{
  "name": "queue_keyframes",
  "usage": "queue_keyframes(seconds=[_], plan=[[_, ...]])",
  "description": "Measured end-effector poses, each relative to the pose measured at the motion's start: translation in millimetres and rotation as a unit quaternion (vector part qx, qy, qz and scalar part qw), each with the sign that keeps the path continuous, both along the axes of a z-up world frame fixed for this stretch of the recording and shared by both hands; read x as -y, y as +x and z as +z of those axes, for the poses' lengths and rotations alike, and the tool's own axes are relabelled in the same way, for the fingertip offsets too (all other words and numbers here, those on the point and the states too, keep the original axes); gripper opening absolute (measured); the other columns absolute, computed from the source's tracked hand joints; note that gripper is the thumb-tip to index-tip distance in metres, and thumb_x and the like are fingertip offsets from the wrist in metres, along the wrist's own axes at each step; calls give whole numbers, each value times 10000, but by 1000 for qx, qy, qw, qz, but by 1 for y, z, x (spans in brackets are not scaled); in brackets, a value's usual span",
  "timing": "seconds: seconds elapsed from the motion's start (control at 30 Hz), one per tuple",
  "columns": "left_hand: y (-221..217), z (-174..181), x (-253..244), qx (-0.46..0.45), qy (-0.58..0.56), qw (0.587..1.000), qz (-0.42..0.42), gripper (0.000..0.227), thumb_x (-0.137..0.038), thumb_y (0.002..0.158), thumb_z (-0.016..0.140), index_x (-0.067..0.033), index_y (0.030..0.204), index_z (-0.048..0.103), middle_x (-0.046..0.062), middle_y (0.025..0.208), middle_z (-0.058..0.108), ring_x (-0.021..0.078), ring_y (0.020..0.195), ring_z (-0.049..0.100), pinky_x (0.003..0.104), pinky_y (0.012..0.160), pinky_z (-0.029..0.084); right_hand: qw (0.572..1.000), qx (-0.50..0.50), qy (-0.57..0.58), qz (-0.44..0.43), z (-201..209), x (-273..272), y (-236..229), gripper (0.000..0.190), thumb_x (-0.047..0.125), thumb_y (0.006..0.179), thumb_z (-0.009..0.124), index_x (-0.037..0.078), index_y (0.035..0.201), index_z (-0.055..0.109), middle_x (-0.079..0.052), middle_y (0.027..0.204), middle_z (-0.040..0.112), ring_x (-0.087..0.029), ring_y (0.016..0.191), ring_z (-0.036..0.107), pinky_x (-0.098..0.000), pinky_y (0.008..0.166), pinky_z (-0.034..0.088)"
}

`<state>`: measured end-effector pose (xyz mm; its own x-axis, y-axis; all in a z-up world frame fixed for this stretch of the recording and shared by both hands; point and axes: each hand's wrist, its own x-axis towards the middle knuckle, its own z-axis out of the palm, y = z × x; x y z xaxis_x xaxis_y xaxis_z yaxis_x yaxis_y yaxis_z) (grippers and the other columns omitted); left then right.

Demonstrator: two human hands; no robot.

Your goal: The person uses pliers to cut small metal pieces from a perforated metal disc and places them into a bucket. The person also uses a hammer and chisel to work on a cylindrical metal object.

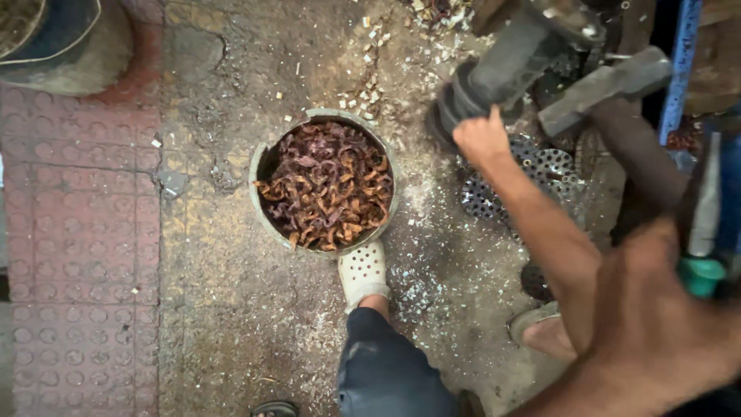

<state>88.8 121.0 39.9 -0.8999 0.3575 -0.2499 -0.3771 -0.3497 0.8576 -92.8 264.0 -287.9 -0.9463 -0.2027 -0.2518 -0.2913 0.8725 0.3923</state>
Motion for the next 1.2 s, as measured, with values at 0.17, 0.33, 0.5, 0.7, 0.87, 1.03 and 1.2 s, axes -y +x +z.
queue_keyframes(seconds=[0.17, 0.33, 0.5, 0.7, 0.87, 1.03, 1.2], plan=[[-2, -8, -2, 15, -20, 999, -29, 382, -333, 924, 715, 30, 972, 606, 211, 905, 710, 331, 908, 697, 427, 881, 566, 998, 38, -7, 39, -34, -21, 7, 194, 123, 898, 592, 144, 874, 783, -109, 882, 777, -290, 829, 763, -604, 1059, 421], [-11, -3, 7, 87, 25, 996, -2, 418, -395, 951, 648, 20, 959, 596, 189, 863, 698, 298, 859, 707, 421, 863, 565, 999, 47, 4, 12, -2, -38, -6, 160, 188, 966, 623, 130, 951, 771, -134, 901, 781, -300, 826, 769, -519, 1178, 452], [-1, -7, -2, 0, 32, 998, 56, 383, -357, 972, 648, 22, 984, 594, 182, 924, 703, 297, 852, 678, 390, 865, 572, 982, 39, -146, -115, 54, -48, 11, 425, 404, 892, 769, 7, 1042, 759, -274, 900, 716, -464, 851, 703, -549, 804, 555], [15, -16, -12, -25, 60, 997, 45, 330, -264, 986, 625, 49, 1075, 567, 218, 947, 673, 353, 889, 661, 403, 884, 521, 922, -31, -315, -224, 100, -49, 12, 467, 387, 926, 764, -16, 1157, 720, -243, 901, 697, -404, 826, 725, -503, 802, 598], [5, -12, -12, 31, 56, 998, 25, 370, -299, 923, 634, 47, 1047, 591, 246, 928, 692, 395, 887, 686, 454, 874, 529, 995, -68, -68, -28, 81, -58, 11, 333, 384, 978, 746, 51, 961, 746, -168, 797, 716, -336, 723, 699, -513, 899, 558], [-1, -6, -5, 26, 20, 999, 38, 376, -331, 930, 657, 30, 1023, 610, 241, 953, 703, 408, 935, 673, 462, 909, 549, 999, -51, -12, -2, -3, -36, 23, 137, 197, 901, 652, 90, 898, 737, -118, 816, 753, -258, 713, 737, -589, 1116, 414], [0, -5, -3, 76, 52, 996, -5, 409, -382, 961, 646, 24, 956, 599, 212, 884, 703, 385, 844, 679, 450, 824, 534, 1000, 12, -18, 2, -45, -39, 29, 137, 155, 900, 641, 72, 963, 730, -133, 851, 763, -284, 729, 752, -581, 994, 459]])
